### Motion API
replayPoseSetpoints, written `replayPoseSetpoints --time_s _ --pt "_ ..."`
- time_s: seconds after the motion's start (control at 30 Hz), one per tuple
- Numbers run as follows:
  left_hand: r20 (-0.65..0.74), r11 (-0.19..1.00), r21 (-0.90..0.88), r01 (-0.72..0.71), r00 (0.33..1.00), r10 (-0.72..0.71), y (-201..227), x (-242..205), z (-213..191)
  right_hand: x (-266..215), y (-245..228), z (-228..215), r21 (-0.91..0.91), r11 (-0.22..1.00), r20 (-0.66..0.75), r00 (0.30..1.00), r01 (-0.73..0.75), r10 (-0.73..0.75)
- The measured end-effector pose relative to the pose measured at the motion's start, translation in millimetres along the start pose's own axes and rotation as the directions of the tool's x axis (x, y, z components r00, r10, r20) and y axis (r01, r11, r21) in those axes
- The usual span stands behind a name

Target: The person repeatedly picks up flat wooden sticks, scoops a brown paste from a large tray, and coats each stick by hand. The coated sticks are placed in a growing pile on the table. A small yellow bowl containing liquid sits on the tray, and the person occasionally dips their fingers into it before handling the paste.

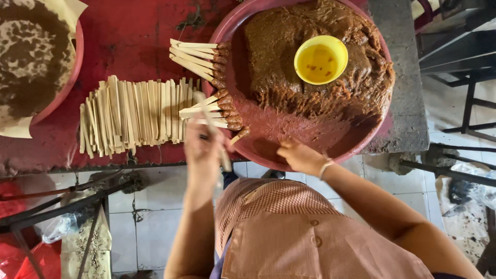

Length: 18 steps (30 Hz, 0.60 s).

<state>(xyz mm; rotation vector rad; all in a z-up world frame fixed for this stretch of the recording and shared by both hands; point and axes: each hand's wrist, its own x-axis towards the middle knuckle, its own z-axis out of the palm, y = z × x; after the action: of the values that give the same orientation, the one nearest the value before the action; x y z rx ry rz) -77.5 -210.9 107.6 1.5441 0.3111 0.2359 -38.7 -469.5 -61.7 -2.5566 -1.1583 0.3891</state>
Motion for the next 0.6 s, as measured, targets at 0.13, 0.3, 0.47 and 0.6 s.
replayPoseSetpoints --time_s 0.13,0.3,0.47,0.6 --pt "0.332 0.940 -0.150 0.305 0.911 -0.243 -84.8 -52.1 25.9 -15.3 25.3 -21.3 0.889 0.373 0.060 0.876 -0.265 0.479" --pt "0.446 0.804 -0.174 0.569 0.773 -0.451 -139.9 -70.2 41.1 -15.8 55.2 22.8 0.783 -0.585 0.358 0.615 0.212 0.703" --pt "0.544 0.722 -0.172 0.670 0.676 -0.497 -156.5 -52.1 77.5 -4.3 46.9 7.9 0.766 -0.566 0.253 0.666 0.305 0.702" --pt "0.588 0.724 -0.194 0.662 0.669 -0.454 -125.6 -40.4 97.7 -6.6 20.3 -35.4 0.824 -0.462 0.172 0.631 0.330 0.757"
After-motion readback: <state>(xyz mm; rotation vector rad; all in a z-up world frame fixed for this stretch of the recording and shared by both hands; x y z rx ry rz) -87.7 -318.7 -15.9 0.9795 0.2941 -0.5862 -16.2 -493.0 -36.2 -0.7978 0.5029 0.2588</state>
